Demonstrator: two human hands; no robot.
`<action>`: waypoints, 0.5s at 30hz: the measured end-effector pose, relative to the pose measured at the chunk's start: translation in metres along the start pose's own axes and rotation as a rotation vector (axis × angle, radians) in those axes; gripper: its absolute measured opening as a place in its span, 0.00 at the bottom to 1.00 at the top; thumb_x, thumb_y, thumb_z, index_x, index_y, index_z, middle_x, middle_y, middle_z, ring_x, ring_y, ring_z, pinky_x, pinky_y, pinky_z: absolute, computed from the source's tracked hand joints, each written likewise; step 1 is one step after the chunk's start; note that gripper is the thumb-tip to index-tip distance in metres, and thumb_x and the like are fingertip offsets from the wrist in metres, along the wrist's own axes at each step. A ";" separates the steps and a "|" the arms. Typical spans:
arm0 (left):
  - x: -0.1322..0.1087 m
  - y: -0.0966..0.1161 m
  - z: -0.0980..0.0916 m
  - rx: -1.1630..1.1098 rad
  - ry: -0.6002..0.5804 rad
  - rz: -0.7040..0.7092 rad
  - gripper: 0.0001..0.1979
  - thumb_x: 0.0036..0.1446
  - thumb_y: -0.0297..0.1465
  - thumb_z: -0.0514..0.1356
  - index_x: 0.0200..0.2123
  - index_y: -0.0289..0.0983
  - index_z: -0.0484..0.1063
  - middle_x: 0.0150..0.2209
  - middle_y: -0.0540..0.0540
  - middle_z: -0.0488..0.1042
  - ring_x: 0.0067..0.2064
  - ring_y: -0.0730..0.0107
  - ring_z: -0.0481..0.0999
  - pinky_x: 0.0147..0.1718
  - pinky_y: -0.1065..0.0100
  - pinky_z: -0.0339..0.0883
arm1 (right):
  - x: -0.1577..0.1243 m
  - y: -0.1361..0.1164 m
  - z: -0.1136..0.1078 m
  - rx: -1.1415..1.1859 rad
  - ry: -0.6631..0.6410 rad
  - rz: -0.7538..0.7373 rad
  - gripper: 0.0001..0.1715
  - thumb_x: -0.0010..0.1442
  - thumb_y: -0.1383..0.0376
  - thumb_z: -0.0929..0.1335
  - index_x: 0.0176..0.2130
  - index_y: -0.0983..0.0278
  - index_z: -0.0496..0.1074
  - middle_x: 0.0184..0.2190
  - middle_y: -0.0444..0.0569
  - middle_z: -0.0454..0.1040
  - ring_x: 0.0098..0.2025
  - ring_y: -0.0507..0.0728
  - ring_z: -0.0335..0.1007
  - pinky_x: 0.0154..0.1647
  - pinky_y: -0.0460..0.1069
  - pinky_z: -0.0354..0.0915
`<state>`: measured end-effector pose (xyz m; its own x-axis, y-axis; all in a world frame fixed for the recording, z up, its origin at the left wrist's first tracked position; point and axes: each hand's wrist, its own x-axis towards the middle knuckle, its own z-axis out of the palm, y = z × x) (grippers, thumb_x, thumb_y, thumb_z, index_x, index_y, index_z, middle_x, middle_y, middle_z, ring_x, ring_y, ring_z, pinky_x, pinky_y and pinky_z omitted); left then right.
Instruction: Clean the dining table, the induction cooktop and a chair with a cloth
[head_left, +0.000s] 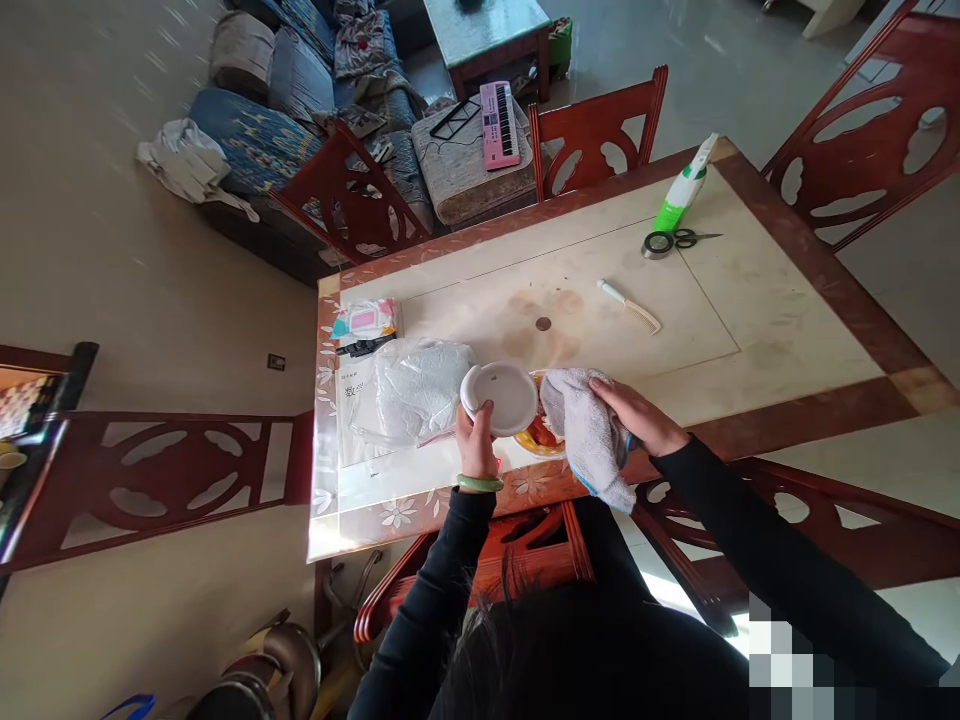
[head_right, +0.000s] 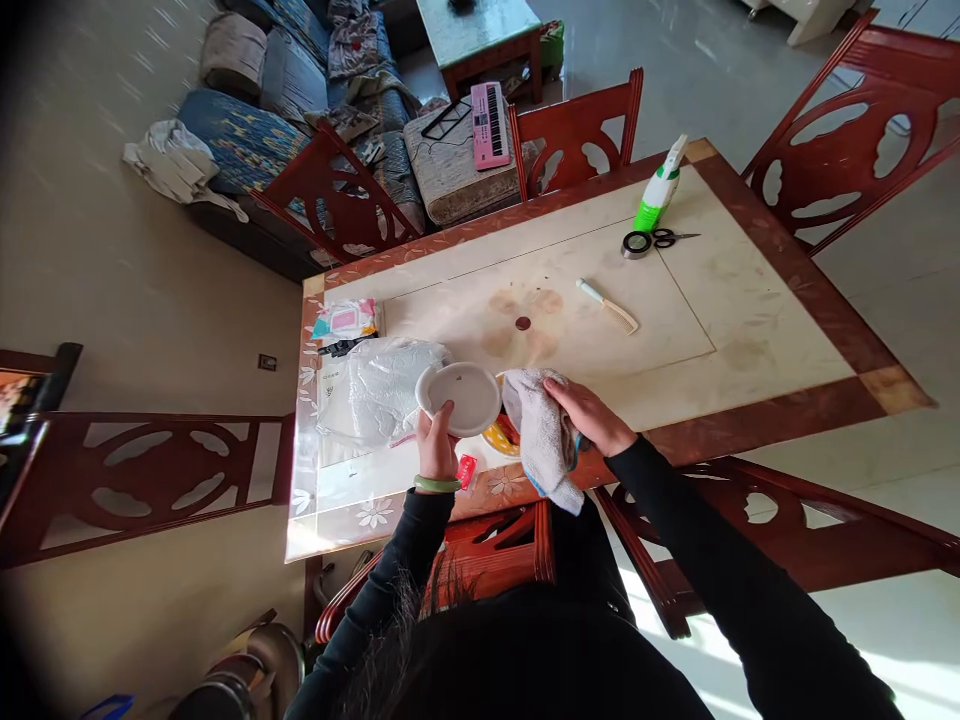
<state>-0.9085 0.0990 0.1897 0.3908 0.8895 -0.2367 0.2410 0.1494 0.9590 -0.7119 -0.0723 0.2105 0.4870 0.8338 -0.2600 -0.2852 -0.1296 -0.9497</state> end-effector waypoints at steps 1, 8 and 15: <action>-0.002 -0.001 0.000 -0.017 0.021 -0.003 0.34 0.60 0.53 0.62 0.62 0.39 0.71 0.54 0.40 0.79 0.53 0.56 0.78 0.39 0.65 0.74 | 0.002 -0.003 -0.009 0.002 0.030 0.002 0.35 0.63 0.35 0.70 0.51 0.59 0.82 0.55 0.54 0.84 0.67 0.69 0.72 0.74 0.65 0.64; -0.004 -0.009 -0.008 0.022 0.008 -0.004 0.30 0.57 0.51 0.65 0.57 0.39 0.75 0.51 0.41 0.80 0.52 0.55 0.77 0.44 0.63 0.73 | 0.009 0.003 -0.104 -0.319 0.444 -0.100 0.26 0.68 0.44 0.68 0.48 0.61 0.80 0.52 0.61 0.83 0.60 0.66 0.77 0.65 0.61 0.68; -0.001 -0.030 -0.007 0.047 0.013 -0.035 0.25 0.55 0.49 0.66 0.49 0.38 0.76 0.47 0.43 0.79 0.50 0.56 0.75 0.47 0.61 0.70 | 0.034 0.080 -0.066 -0.901 0.275 -0.319 0.17 0.63 0.61 0.72 0.51 0.61 0.81 0.54 0.59 0.80 0.55 0.68 0.75 0.59 0.64 0.71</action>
<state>-0.9223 0.0968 0.1621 0.3695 0.8898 -0.2677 0.2956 0.1606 0.9417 -0.6638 -0.0893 0.1142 0.6388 0.7618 0.1078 0.5707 -0.3751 -0.7305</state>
